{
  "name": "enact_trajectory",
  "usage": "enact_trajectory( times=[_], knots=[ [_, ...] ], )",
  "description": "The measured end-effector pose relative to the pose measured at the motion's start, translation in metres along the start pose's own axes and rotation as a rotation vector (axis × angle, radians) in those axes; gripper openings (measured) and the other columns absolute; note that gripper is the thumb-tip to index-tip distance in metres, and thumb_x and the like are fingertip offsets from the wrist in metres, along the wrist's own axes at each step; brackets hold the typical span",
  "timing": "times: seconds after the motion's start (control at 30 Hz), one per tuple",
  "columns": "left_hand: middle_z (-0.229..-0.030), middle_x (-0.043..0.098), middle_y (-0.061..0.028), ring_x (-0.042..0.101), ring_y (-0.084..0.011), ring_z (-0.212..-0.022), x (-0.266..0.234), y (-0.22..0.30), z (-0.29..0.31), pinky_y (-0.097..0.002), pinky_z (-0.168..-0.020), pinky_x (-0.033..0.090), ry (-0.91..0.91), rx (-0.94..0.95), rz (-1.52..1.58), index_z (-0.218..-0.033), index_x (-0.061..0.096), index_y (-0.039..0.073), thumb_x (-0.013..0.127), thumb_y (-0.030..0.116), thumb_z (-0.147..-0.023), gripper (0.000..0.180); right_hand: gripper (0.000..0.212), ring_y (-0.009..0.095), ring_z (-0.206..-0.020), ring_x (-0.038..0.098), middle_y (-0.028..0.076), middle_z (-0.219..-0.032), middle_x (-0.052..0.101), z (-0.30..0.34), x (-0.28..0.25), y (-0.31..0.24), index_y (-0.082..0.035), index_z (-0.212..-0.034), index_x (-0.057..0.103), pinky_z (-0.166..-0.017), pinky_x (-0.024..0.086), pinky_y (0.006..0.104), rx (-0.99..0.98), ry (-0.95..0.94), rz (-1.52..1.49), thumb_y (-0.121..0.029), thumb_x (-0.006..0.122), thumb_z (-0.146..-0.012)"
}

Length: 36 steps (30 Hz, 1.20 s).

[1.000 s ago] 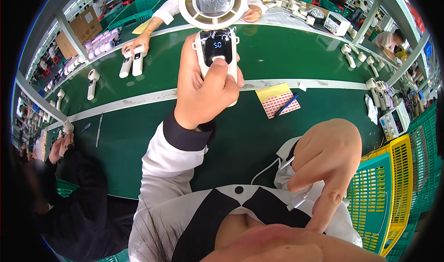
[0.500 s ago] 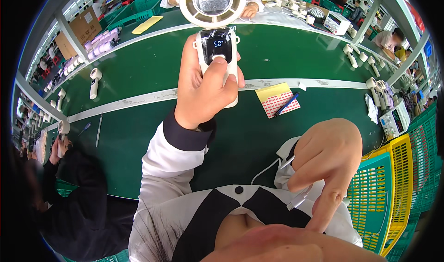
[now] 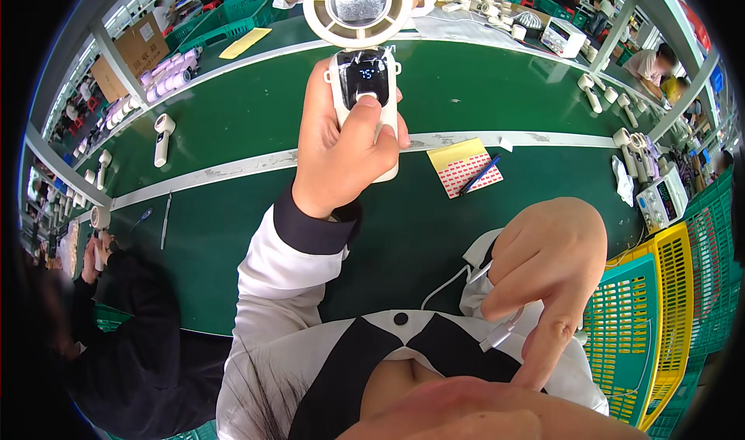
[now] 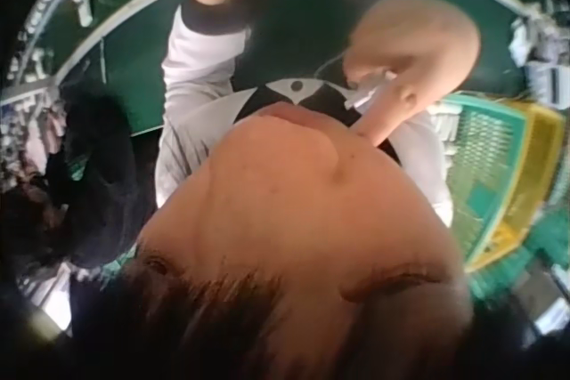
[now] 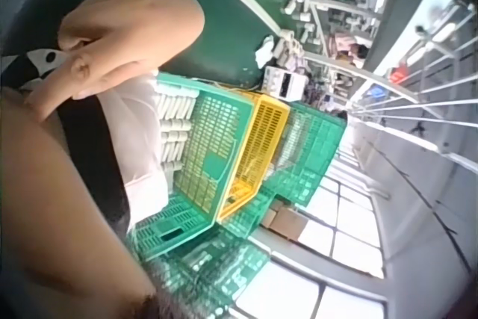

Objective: Testing and inspecting portable handheld electric fans on a production line.

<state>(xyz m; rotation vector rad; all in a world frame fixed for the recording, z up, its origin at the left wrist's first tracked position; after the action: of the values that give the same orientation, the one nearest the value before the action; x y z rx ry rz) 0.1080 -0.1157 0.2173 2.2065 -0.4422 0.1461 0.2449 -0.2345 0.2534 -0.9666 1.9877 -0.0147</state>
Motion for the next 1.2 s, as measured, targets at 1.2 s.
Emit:
enact_trajectory(
  times=[1.2],
  knots=[
    [-0.096, 0.051, -0.0142, 0.056, -0.0171, -0.065, 0.012, -0.005, 0.008, -0.0292, -0.058, 0.049, -0.101, 0.063, -0.034, -0.12, 0.03, -0.003, 0.046, 0.005, -0.085, 0.039, 0.049, 0.012, -0.054, 0.043, 0.009, -0.072, 0.056, 0.021, -0.059, 0.03, 0.002, -0.096, 0.062, -0.046, 0.032, 0.0249, 0.179, 0.579, 0.188, -0.041, 0.038, -0.094]
  ],
)
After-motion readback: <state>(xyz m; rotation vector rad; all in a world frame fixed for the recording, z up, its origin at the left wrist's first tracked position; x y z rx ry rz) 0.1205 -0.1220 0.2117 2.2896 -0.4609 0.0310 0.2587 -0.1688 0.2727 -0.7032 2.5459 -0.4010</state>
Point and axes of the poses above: each hand's wrist, its own z-axis away from the middle knuckle, its own x-axis out of the palm, y = z × x, the point moved 8 cm from there along -z, towards the middle knuckle
